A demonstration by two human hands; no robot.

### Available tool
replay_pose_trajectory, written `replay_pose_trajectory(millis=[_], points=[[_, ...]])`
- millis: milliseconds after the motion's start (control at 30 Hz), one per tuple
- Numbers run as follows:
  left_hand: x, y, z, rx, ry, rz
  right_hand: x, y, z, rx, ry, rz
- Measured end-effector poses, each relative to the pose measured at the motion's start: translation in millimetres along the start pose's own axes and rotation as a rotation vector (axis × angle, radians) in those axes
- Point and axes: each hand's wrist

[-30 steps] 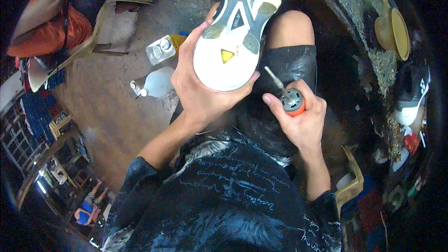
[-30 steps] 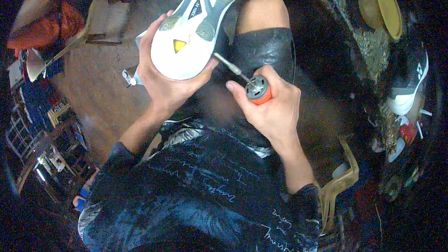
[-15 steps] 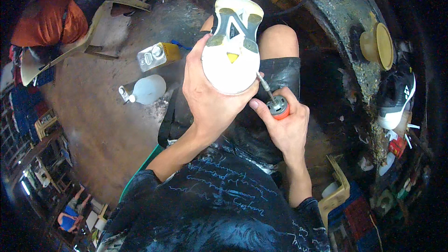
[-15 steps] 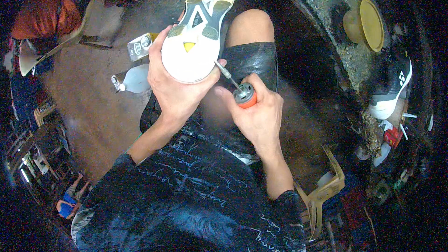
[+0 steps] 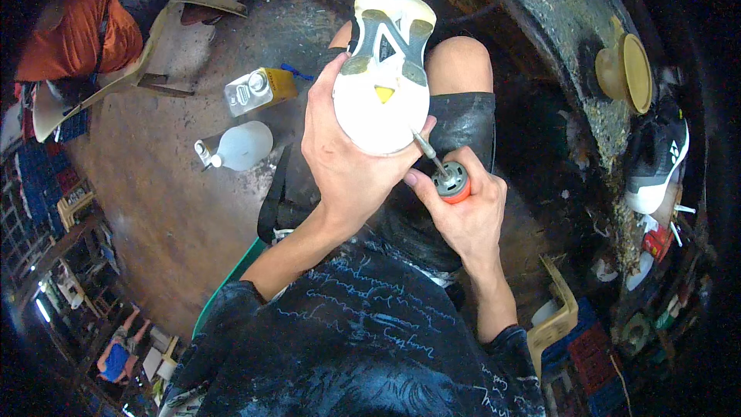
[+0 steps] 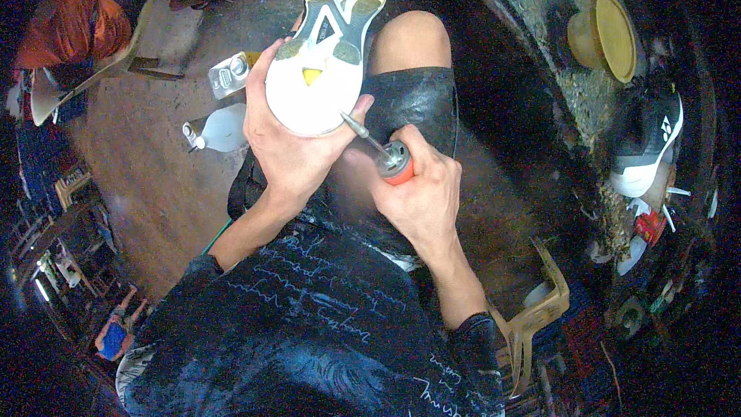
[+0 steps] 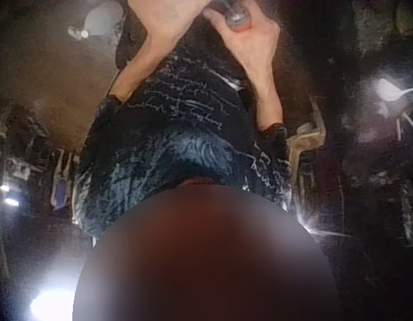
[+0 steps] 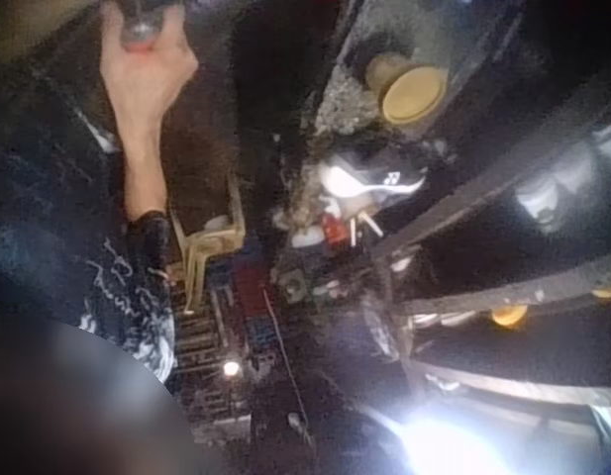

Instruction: The person holds a black and white athletic shoe and uses a red-handled tool to apply a substance to the sole. They rotate the shoe to access different areas of the sole and continue applying the substance with the tool.

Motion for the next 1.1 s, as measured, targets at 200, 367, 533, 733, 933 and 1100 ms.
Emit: replay_pose_trajectory(millis=[200,367,533,733,933,1100], points=[[-2,-3,2,0.008,-0.006,0.041,-1,0,4,-0.01,0.024,-0.018],[-10,8,-2,-0.07,-0.115,-0.02,5,8,0,-0.007,-0.072,-0.029],[-40,61,-10,-0.294,-0.267,0.103,8,7,-1,0.003,-0.051,0.033],[-75,119,-11,-0.545,-0.41,0.276,12,10,-5,-0.051,-0.015,-0.018],[-83,121,0,-0.452,-0.265,0.341,-4,15,4,-0.077,0.115,0.127],[-75,121,-4,-0.412,-0.255,0.363,-21,4,15,-0.017,0.142,0.191]])
Point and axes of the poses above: each hand's wrist, its own z-axis away from the middle knuckle, its own y-axis out of the back of the hand, x = y × z, and after that the axes turned 12 degrees about z, right-handed
